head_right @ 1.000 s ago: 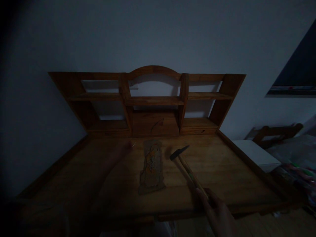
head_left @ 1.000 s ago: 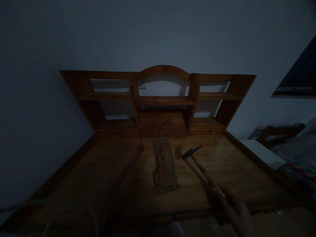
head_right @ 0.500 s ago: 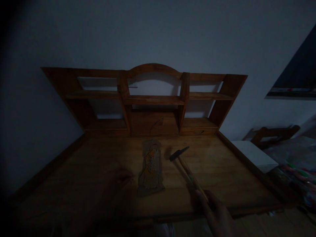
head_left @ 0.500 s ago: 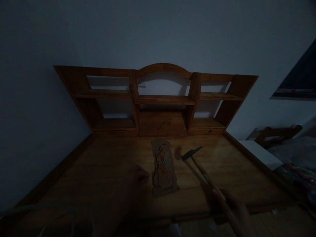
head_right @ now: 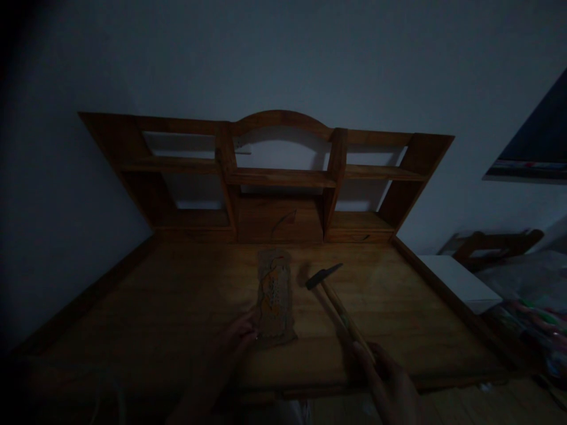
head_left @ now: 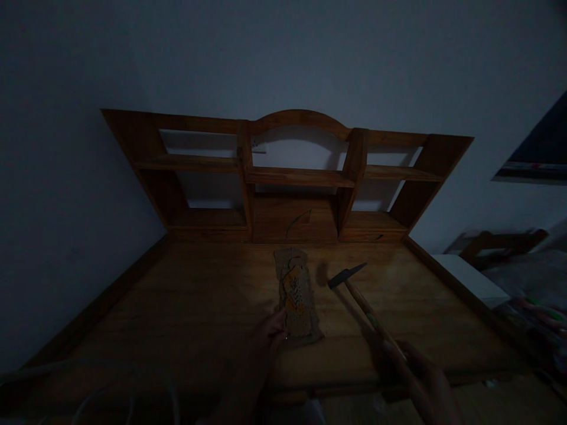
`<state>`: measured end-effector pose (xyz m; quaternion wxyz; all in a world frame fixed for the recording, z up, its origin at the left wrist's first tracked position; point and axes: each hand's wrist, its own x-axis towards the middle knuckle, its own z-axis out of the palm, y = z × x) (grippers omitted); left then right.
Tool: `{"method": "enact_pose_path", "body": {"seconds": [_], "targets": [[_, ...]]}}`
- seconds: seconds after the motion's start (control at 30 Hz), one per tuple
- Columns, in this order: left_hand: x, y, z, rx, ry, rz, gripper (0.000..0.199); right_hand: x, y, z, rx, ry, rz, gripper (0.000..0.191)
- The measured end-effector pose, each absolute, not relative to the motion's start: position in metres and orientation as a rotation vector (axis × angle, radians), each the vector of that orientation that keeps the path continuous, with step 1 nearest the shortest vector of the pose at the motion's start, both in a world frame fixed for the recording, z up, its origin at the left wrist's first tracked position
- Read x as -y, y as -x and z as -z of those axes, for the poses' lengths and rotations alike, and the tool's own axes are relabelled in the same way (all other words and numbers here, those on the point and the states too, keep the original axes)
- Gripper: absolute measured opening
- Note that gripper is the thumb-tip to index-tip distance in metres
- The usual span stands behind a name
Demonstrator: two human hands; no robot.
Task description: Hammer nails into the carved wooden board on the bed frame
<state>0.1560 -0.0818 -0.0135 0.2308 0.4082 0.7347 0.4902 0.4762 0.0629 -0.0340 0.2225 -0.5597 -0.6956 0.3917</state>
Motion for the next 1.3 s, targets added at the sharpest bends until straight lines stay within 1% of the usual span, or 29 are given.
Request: {"method": "enact_pose_path", "body": {"seconds": [0.03,0.13,0.2,0.43,0.6,1.03,1.17,1.3], "targets": [[0.083,-0.158,0.016,-2.010,-1.085,-1.365,0.036,-0.063,-0.477,0.035,1.924,1.546,-1.085,0.054],[0.089,-0.164,0.019,-2.062,-0.982,-1.358,0.021,-0.061,-0.475,0.031,1.930,1.524,-1.055,0.051],[0.091,-0.167,0.018,-2.104,-0.948,-1.359,0.017,-0.058,-0.472,0.026,1.931,1.512,-1.037,0.048],[0.073,-0.173,0.005,-2.115,-0.974,-1.536,0.020,-0.055,-0.470,0.019,1.939,1.521,-1.002,0.046],[0.060,-0.175,0.002,-2.131,-0.951,-1.462,0.025,-0.058,-0.474,0.025,1.944,1.575,-1.016,0.048],[0.058,-0.178,0.017,-2.206,-1.069,-1.376,0.028,-0.055,-0.469,0.015,2.002,1.494,-0.968,0.043],[0.058,-0.178,0.024,-2.247,-1.100,-1.334,0.024,-0.051,-0.469,0.021,1.939,1.510,-0.944,0.045],[0.056,-0.177,0.035,-2.252,-1.168,-1.335,0.022,-0.045,-0.479,0.036,1.832,1.578,-0.941,0.054]]}}
